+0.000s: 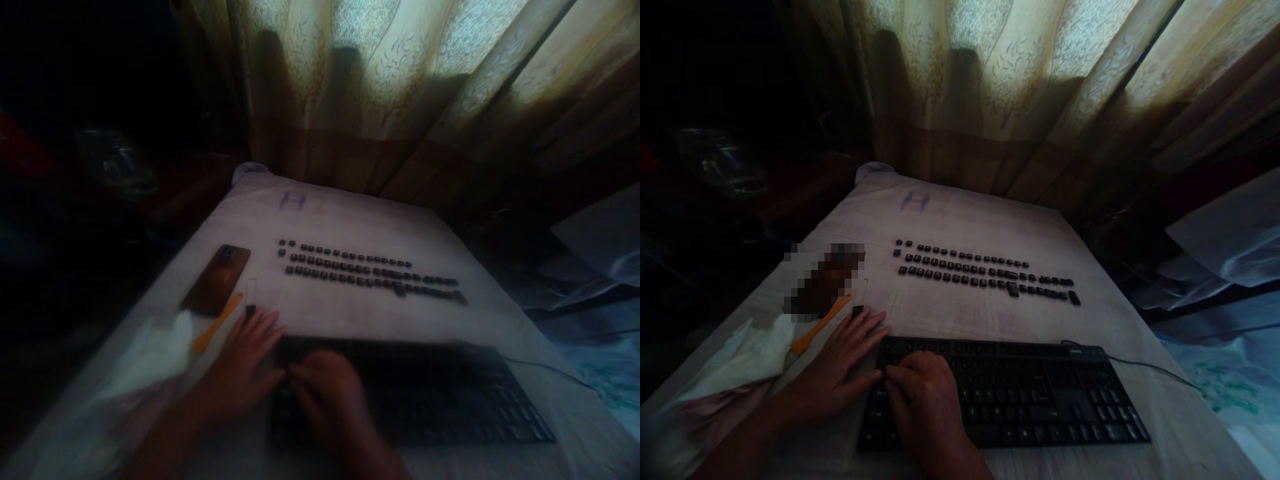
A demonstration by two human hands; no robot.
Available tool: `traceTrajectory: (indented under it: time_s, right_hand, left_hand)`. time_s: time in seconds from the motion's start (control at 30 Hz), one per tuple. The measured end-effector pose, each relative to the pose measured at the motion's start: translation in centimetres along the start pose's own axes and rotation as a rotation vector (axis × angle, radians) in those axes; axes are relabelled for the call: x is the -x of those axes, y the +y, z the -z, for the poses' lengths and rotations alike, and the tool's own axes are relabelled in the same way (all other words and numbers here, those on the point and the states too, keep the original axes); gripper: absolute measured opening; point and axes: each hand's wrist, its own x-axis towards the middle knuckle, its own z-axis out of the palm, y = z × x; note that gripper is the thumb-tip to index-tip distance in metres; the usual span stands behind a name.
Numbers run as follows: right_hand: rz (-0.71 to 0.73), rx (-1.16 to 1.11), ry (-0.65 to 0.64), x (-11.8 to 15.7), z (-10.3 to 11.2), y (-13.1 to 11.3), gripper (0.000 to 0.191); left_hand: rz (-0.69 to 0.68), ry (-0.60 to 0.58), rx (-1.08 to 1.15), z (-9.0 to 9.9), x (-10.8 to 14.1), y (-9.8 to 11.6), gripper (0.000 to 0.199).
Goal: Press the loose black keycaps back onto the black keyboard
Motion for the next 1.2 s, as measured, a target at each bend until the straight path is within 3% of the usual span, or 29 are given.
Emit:
traceTrajectory:
  time_s: [0.3,0.67,1.0,1.2]
  right_hand:
    - [-0.006,-0.007,0.010,-0.3,0.0,-0.1,0.013]
    - [-0.050,-0.040,0.012,-0.5,0.2,-0.1,0.013]
    - [-0.011,0.039,-0.060,-0.6,0.0,0.1,0.007]
    - [-0.004,0.050,-0.082,-0.8,0.7,-0.1,0.008]
  left_hand:
    - [0.007,0.007,-0.126,-1.1,0.2,1.1,0.064]
    - [-0.041,0.020,-0.167,-1.3,-0.2,0.1,0.064]
    - [-0.164,0.213,-0.284,-2.6,0.0,-1.9,0.061]
    - [-0.179,0.064,-0.271,-0.8,-0.1,-2.8,0.064]
